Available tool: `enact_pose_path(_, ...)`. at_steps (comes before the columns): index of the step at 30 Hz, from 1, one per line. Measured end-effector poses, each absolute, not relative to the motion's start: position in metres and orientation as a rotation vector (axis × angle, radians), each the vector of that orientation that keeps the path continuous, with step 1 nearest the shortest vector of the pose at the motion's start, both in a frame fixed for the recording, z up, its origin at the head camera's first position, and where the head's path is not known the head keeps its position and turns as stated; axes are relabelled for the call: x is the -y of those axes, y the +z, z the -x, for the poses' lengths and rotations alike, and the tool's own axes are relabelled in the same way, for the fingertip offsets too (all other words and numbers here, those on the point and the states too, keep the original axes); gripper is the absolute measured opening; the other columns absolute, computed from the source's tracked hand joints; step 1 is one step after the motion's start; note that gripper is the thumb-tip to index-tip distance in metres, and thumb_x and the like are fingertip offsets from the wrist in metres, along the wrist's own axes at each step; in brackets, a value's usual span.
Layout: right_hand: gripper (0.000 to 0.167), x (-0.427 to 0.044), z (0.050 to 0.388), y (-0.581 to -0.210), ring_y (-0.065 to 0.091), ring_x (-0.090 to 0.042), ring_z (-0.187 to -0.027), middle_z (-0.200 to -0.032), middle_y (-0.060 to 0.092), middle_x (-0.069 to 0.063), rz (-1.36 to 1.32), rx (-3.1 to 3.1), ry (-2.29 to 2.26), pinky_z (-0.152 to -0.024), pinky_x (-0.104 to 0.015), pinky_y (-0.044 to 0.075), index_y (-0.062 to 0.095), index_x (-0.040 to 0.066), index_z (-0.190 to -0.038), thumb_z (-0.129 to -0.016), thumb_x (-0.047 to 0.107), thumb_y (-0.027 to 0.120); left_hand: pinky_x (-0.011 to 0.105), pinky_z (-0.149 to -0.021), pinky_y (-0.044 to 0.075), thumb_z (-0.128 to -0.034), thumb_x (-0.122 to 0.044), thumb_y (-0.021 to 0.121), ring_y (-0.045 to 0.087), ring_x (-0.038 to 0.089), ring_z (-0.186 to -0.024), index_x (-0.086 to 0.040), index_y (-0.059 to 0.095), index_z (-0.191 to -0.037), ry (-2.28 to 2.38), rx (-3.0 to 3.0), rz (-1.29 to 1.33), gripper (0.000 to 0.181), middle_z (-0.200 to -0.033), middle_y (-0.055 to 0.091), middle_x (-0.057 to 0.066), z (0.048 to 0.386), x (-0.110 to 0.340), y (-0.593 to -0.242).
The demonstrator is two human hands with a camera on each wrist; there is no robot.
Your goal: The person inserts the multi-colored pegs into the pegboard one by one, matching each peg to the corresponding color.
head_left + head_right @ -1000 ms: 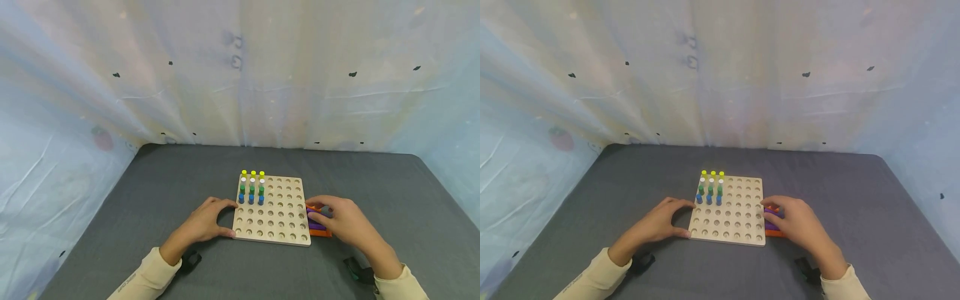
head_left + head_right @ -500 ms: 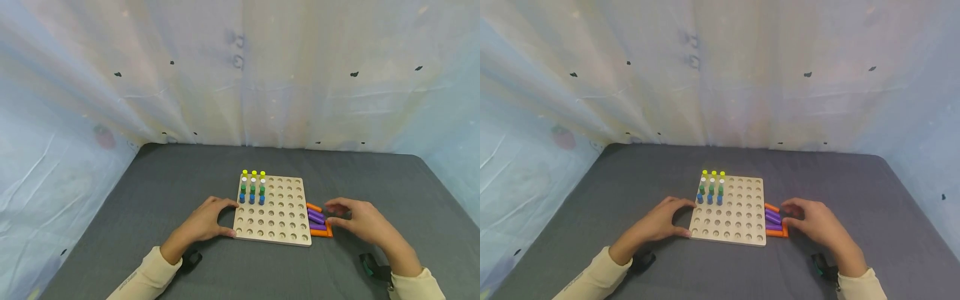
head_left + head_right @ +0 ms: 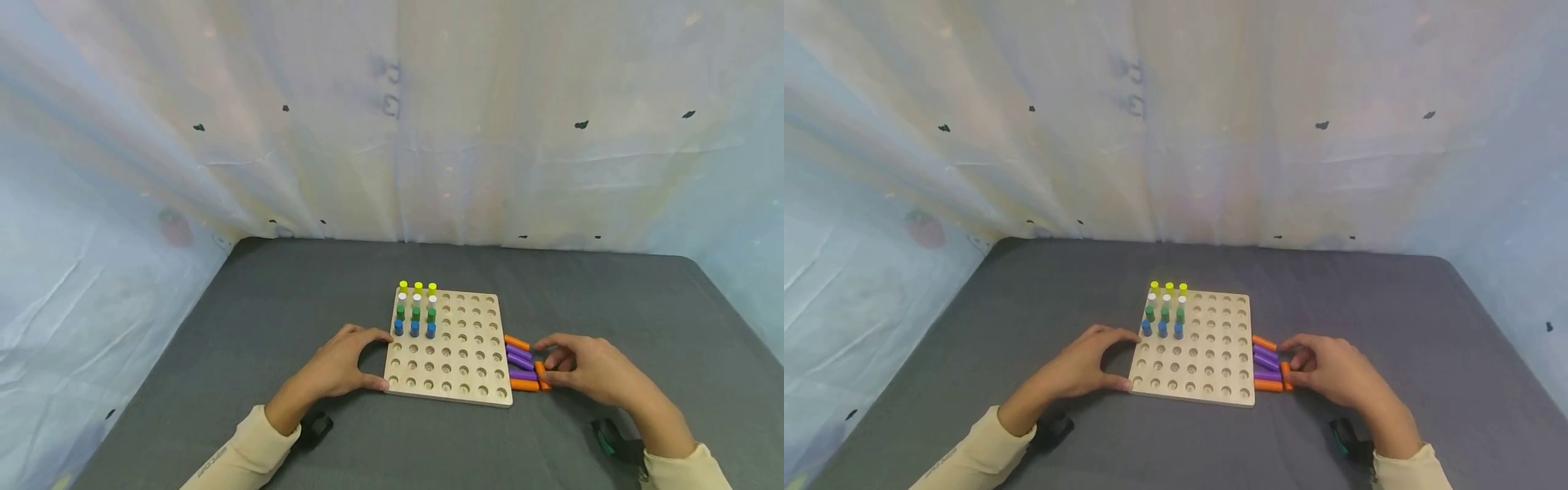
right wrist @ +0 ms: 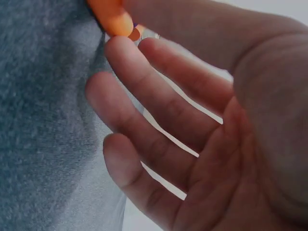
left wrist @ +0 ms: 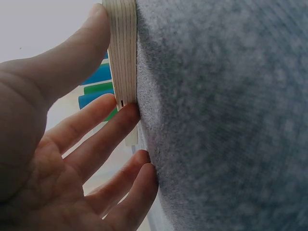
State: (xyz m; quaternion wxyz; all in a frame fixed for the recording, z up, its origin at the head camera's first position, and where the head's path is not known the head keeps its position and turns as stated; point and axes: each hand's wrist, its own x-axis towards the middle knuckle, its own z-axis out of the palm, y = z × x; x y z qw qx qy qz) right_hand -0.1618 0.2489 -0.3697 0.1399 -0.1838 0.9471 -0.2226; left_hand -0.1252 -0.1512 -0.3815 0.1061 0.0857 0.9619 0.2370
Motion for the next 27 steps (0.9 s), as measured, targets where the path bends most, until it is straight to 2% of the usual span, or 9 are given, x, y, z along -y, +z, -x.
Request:
enact_pose_path(4,0.041,-0.249,0.161,-0.368,0.062,-0.004,-0.079,-0.091,0.069,0.011,0.518,-2.772,-0.619,-0.066,-0.028,0.047,0.069,0.018,-0.119,-0.081,0.026,0.082,0.058,-0.099,0.045,-0.0692,-0.041,0.09,0.048,0.024,-0.131,-0.032,0.06,-0.132,0.715,-2.837,-0.275,0.07,-0.136,0.058,0.003,0.126,0.151,-0.382)
enact_pose_path(8,0.044,-0.246,0.16,-0.369,0.062,-0.006,-0.081,-0.095,0.07,0.01,0.521,-2.766,-0.613,-0.067,-0.031,0.047,0.068,0.018,-0.121,-0.081,0.029,0.082,0.058,-0.099,0.045,-0.0682,-0.041,0.091,0.048,0.025,-0.13,-0.031,0.061,-0.132,0.73,-2.842,-0.278,0.071,-0.136,0.058,0.004,0.125,0.152,-0.384)
enact_pose_path(27,0.044,-0.239,0.159,-0.369,0.062,-0.007,-0.08,-0.096,0.072,0.006,0.549,-2.807,-0.547,-0.065,-0.033,0.049,0.068,0.017,-0.12,-0.079,0.026,0.083,0.058,-0.099,0.044,-0.0693,-0.042,0.09,0.048,0.025,-0.131,-0.031,0.06,-0.133,0.72,-2.838,-0.269,0.071,-0.136,0.058,0.003,0.124,0.153,-0.384)
